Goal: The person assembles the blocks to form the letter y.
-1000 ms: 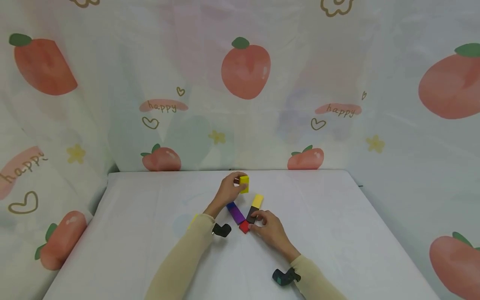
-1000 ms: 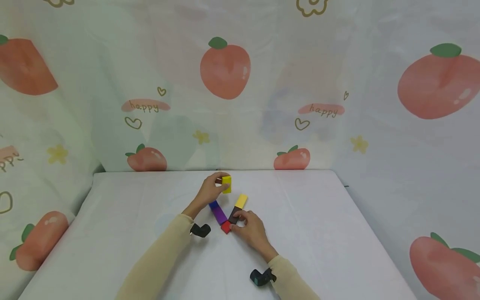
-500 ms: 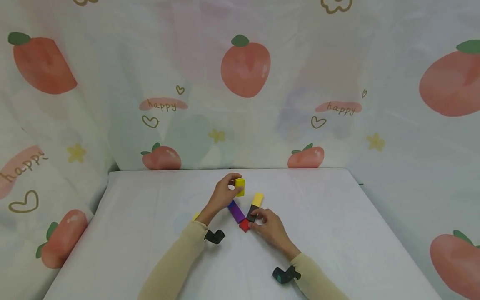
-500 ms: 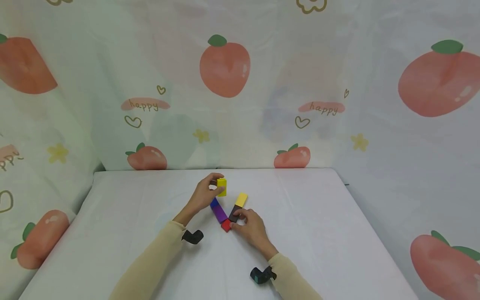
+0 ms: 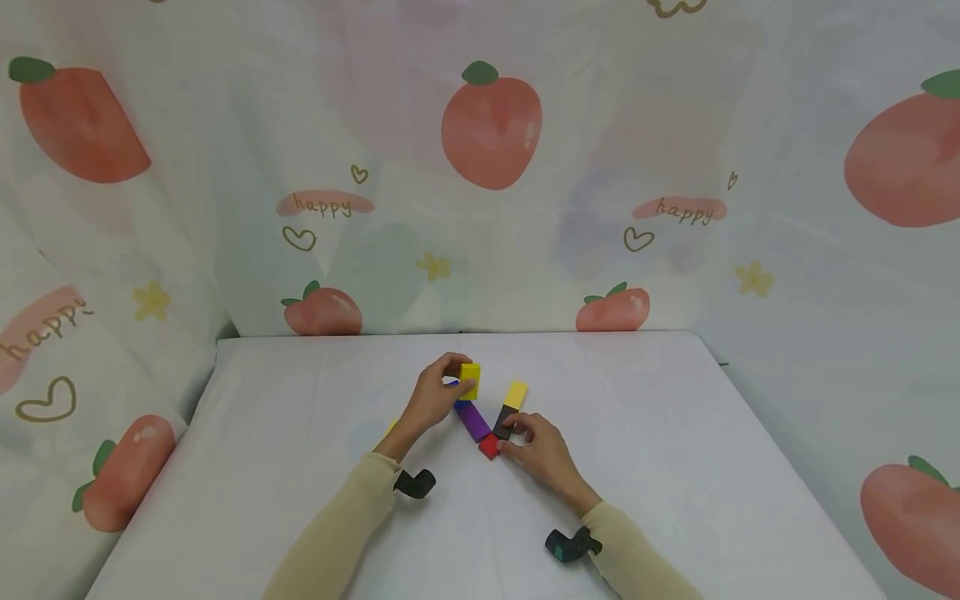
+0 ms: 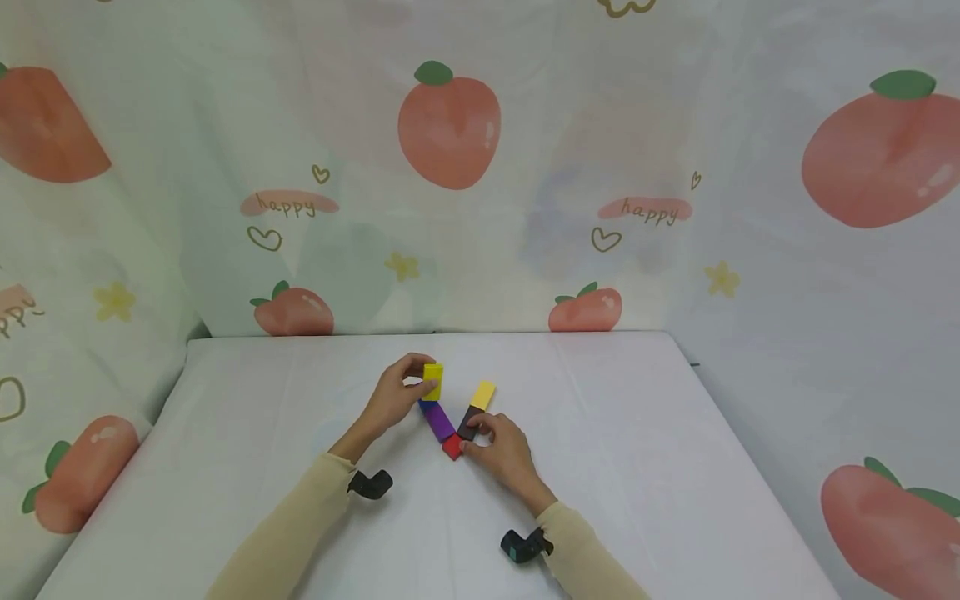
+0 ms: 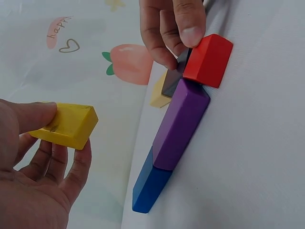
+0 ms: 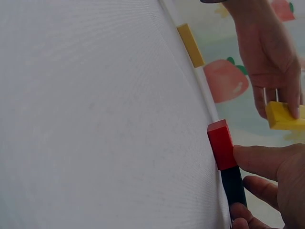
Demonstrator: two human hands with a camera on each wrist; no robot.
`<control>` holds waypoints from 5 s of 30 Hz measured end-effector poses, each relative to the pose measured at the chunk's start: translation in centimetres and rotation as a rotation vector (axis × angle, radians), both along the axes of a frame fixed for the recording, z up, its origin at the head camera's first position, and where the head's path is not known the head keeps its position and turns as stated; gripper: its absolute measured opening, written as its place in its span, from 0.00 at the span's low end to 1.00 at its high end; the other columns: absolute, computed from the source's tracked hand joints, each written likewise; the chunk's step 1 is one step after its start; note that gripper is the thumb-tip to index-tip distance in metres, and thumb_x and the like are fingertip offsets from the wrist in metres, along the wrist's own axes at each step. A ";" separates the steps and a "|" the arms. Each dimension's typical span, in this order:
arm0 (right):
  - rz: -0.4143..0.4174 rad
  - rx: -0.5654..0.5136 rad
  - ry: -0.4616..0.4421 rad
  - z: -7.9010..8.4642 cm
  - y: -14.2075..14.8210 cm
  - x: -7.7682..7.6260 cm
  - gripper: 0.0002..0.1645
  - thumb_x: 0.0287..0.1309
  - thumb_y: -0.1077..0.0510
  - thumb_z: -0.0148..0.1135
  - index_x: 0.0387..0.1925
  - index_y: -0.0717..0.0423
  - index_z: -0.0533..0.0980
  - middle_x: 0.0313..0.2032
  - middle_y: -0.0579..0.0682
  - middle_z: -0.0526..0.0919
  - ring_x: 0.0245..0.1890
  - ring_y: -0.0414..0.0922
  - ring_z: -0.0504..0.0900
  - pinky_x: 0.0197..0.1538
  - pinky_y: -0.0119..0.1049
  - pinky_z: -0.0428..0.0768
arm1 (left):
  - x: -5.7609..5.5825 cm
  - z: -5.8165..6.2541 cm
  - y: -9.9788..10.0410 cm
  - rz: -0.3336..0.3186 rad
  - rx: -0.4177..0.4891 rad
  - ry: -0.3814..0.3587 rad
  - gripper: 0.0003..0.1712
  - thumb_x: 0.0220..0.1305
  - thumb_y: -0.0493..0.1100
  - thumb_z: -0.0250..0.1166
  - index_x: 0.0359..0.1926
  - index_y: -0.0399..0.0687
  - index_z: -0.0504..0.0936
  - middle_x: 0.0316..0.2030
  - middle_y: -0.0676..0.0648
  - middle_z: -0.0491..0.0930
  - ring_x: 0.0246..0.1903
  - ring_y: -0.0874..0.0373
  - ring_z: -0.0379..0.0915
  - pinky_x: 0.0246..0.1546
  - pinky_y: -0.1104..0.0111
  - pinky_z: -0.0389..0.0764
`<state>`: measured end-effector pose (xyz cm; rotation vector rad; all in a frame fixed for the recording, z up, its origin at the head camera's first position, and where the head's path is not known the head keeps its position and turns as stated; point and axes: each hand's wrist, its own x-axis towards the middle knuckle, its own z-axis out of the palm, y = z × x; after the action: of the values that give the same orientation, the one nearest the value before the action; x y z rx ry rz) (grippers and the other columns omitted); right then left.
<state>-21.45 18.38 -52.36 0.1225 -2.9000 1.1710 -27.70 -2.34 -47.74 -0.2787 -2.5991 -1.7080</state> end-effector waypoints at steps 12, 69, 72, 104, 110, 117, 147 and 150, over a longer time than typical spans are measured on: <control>-0.006 0.005 -0.006 0.1 -0.1 0.1 0.17 0.51 0.52 0.73 0.44 0.44 0.81 0.36 0.46 0.78 0.36 0.43 0.71 0.38 0.34 0.68 | 1.3 0.0 -1.0 -0.028 -0.014 -0.017 0.18 0.65 0.43 0.66 0.55 0.54 0.78 0.53 0.48 0.79 0.55 0.51 0.74 0.57 0.56 0.79; 0.009 -0.002 -0.012 -0.1 0.2 -0.1 0.17 0.52 0.50 0.73 0.45 0.42 0.80 0.37 0.45 0.78 0.37 0.43 0.72 0.39 0.35 0.69 | 6.2 -2.5 -1.3 -0.264 -0.219 -0.270 0.18 0.56 0.43 0.74 0.47 0.49 0.80 0.39 0.51 0.80 0.40 0.58 0.76 0.46 0.64 0.82; 0.008 -0.002 -0.015 -0.2 0.1 0.0 0.17 0.52 0.50 0.73 0.45 0.42 0.80 0.37 0.45 0.78 0.37 0.43 0.71 0.39 0.34 0.68 | 6.3 -2.6 -1.2 -0.278 -0.228 -0.268 0.18 0.56 0.43 0.74 0.46 0.49 0.80 0.39 0.51 0.81 0.39 0.58 0.76 0.45 0.65 0.82; 0.010 -0.004 -0.008 -0.1 0.1 -0.1 0.17 0.52 0.50 0.73 0.45 0.43 0.81 0.38 0.46 0.79 0.38 0.43 0.72 0.40 0.34 0.68 | 6.8 -3.7 -2.2 -0.272 -0.358 -0.149 0.18 0.57 0.47 0.72 0.48 0.48 0.83 0.35 0.55 0.81 0.33 0.62 0.73 0.36 0.73 0.77; 0.002 -0.006 -0.007 0.1 0.0 0.0 0.17 0.51 0.50 0.73 0.45 0.43 0.81 0.38 0.46 0.79 0.37 0.43 0.71 0.39 0.35 0.68 | 7.7 -3.7 -2.8 -0.313 -0.363 -0.179 0.23 0.53 0.46 0.75 0.50 0.46 0.82 0.36 0.54 0.81 0.30 0.62 0.72 0.32 0.75 0.76; 0.009 0.012 -0.016 0.1 -0.1 0.0 0.18 0.52 0.49 0.73 0.45 0.43 0.81 0.36 0.45 0.78 0.37 0.43 0.71 0.38 0.34 0.68 | 8.1 -3.7 -2.9 -0.342 -0.369 -0.168 0.28 0.52 0.42 0.76 0.55 0.45 0.80 0.40 0.53 0.81 0.31 0.63 0.73 0.35 0.76 0.77; 0.004 0.011 -0.017 0.3 -0.1 0.0 0.17 0.53 0.51 0.73 0.45 0.43 0.80 0.36 0.45 0.78 0.37 0.43 0.71 0.38 0.34 0.68 | 8.9 -2.9 -2.1 -0.328 -0.435 -0.113 0.25 0.54 0.43 0.75 0.54 0.47 0.81 0.40 0.53 0.81 0.30 0.64 0.70 0.33 0.76 0.74; 0.001 0.014 -0.019 0.4 -0.1 0.0 0.17 0.53 0.51 0.73 0.45 0.43 0.80 0.36 0.46 0.78 0.37 0.43 0.71 0.38 0.34 0.68 | 9.0 -2.9 -2.0 -0.326 -0.446 -0.106 0.25 0.54 0.44 0.75 0.54 0.48 0.81 0.40 0.53 0.81 0.30 0.64 0.70 0.33 0.76 0.74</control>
<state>-21.41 18.31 -52.01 0.1134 -2.9251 1.1585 -18.72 -4.32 -50.64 -0.6692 -3.1363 -1.2065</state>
